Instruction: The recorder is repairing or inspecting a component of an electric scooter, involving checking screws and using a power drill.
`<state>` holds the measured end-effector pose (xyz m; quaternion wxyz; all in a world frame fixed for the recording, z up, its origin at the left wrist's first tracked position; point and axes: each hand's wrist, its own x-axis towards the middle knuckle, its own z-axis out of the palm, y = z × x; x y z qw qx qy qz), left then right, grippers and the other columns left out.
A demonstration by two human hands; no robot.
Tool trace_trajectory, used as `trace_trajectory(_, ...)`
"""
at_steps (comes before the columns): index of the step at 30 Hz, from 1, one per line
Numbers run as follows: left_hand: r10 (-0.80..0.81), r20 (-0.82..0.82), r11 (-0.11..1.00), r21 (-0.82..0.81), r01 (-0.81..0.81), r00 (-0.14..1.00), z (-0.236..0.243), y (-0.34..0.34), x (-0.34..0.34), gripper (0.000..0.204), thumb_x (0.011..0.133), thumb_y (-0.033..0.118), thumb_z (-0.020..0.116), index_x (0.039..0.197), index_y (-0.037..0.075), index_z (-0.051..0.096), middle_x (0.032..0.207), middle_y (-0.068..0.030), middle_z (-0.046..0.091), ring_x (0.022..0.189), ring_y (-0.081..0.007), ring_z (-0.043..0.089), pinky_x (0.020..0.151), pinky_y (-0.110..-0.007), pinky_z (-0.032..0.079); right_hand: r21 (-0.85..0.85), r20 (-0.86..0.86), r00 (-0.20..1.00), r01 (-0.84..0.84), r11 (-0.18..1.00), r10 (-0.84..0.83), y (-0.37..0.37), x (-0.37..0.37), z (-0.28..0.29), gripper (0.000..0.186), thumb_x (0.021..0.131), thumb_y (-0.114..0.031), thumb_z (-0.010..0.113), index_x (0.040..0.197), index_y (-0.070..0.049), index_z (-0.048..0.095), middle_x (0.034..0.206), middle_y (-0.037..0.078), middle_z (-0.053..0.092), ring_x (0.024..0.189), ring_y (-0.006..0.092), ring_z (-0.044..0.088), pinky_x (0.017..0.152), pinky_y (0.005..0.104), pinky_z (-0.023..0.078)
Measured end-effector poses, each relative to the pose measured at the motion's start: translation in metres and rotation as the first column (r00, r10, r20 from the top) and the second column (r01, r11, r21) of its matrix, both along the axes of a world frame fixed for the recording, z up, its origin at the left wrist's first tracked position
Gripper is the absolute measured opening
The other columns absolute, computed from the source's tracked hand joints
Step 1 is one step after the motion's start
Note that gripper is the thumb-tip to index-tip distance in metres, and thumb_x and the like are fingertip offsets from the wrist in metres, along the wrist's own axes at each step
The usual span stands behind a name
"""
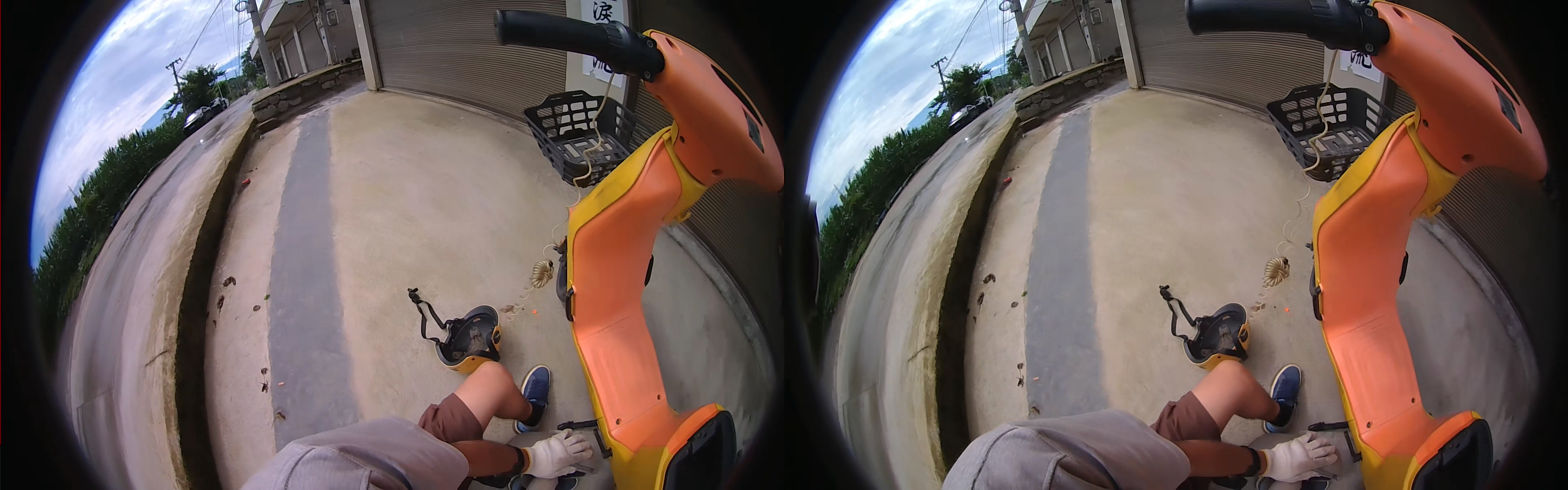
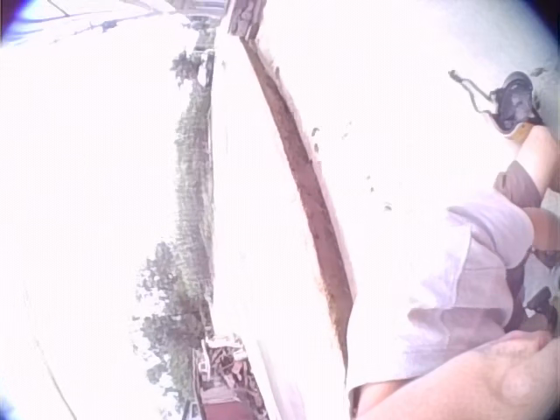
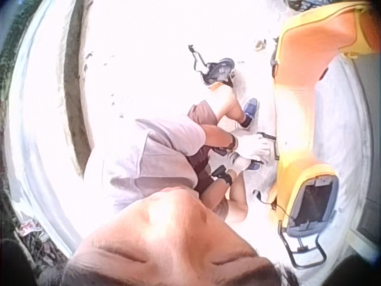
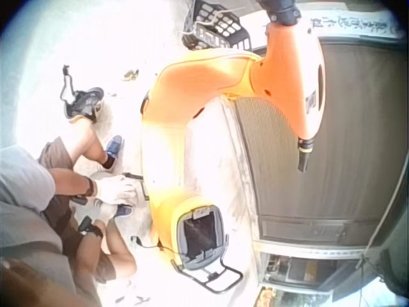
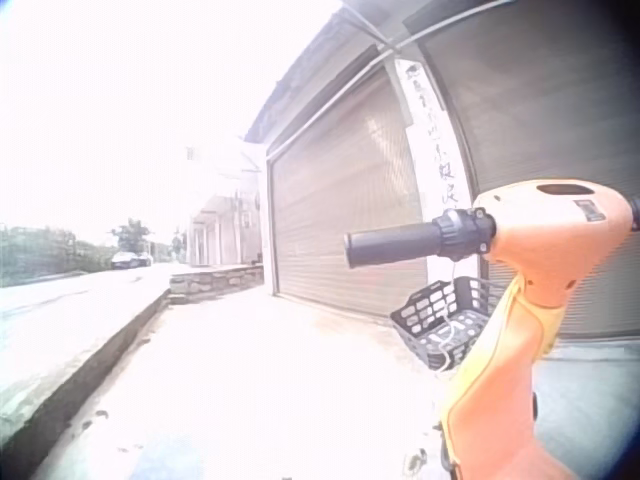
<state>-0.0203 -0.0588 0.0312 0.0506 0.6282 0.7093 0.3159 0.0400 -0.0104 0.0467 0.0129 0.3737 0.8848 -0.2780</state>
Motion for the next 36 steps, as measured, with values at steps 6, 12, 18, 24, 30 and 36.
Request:
trace_trajectory(6,0.004,-0.07,0.995,0.102,0.004,0.998,0.005,0.002,-0.011,0.057,0.089,0.032,0.061,0.139,0.007,0.05,0.136,-0.0139,0.054,0.128,-0.0319,0.05,0.104,-0.045,0.04,0.363,0.366,0.901,-0.367,0.857,0.231,0.023,0.041,-0.077,0.062,0.101,-0.04,0.042,0.149,-0.002,0.031,0.149,0.021,0.042,0.135,0.0348,0.045,0.114,0.0396,0.033)
trace_trajectory(12,-0.011,-0.123,0.995,0.098,0.023,0.992,0.019,0.011,-0.006,0.052,0.089,0.028,0.06,0.136,0.005,0.053,0.133,-0.0181,0.056,0.123,-0.0383,0.052,0.104,-0.051,0.039,-0.292,0.115,0.903,0.428,0.855,-0.413,0.029,0.047,-0.105,0.087,0.09,-0.051,0.057,0.149,0.001,0.02,0.136,0.027,0.053,0.125,0.0401,0.055,0.101,0.0439,0.047)
trace_trajectory(18,-0.018,-0.14,1.0,0.017,0.02,0.99,0.027,0.016,0.015,0.052,0.085,0.025,0.062,0.132,0.004,0.055,0.13,-0.0202,0.054,0.123,-0.0397,0.048,0.105,-0.052,0.036,-0.56,-0.086,0.876,0.351,0.751,-0.474,0.033,0.069,-0.105,0.055,0.092,-0.046,0.054,0.125,-0.002,0.059,0.123,0.027,0.063,0.116,0.0406,0.061,0.098,0.0463,0.049)
trace_trajectory(24,-0.068,-0.138,0.986,-0.159,0.046,0.988,0.021,0.013,0.018,0.059,0.089,0.038,0.06,0.141,0.012,0.05,0.14,-0.0192,0.047,0.132,-0.0404,0.04,0.111,-0.057,0.029,-0.505,0.012,0.816,0.504,0.7,-0.578,0.017,0.069,-0.101,0.051,0.093,-0.044,0.052,0.122,-0.002,0.061,0.12,0.028,0.064,0.116,0.0411,0.06,0.097,0.0471,0.049)
trace_trajectory(30,-0.096,-0.173,0.986,-0.154,0.069,0.98,0.013,0.013,0.019,0.06,0.088,0.036,0.062,0.142,0.013,0.05,0.141,-0.0195,0.046,0.132,-0.0414,0.041,0.111,-0.057,0.03,-0.528,0.063,0.824,0.506,0.682,-0.563,0.015,0.069,-0.1,0.06,0.09,-0.048,0.056,0.131,-0.004,0.052,0.128,0.024,0.06,0.118,0.0409,0.059,0.1,0.0479,0.048)
trace_trajectory(36,-0.147,-0.188,0.986,-0.111,0.128,0.971,0.005,0.004,0.012,0.06,0.084,0.032,0.065,0.139,0.013,0.052,0.14,-0.0198,0.048,0.131,-0.0428,0.043,0.109,-0.058,0.033,-0.472,-0.046,0.828,0.475,0.742,-0.559,0.003,0.064,-0.119,0.053,0.094,-0.037,0.054,0.126,0.006,0.05,0.119,0.032,0.062,0.116,0.0437,0.058,0.097,0.0491,0.048)
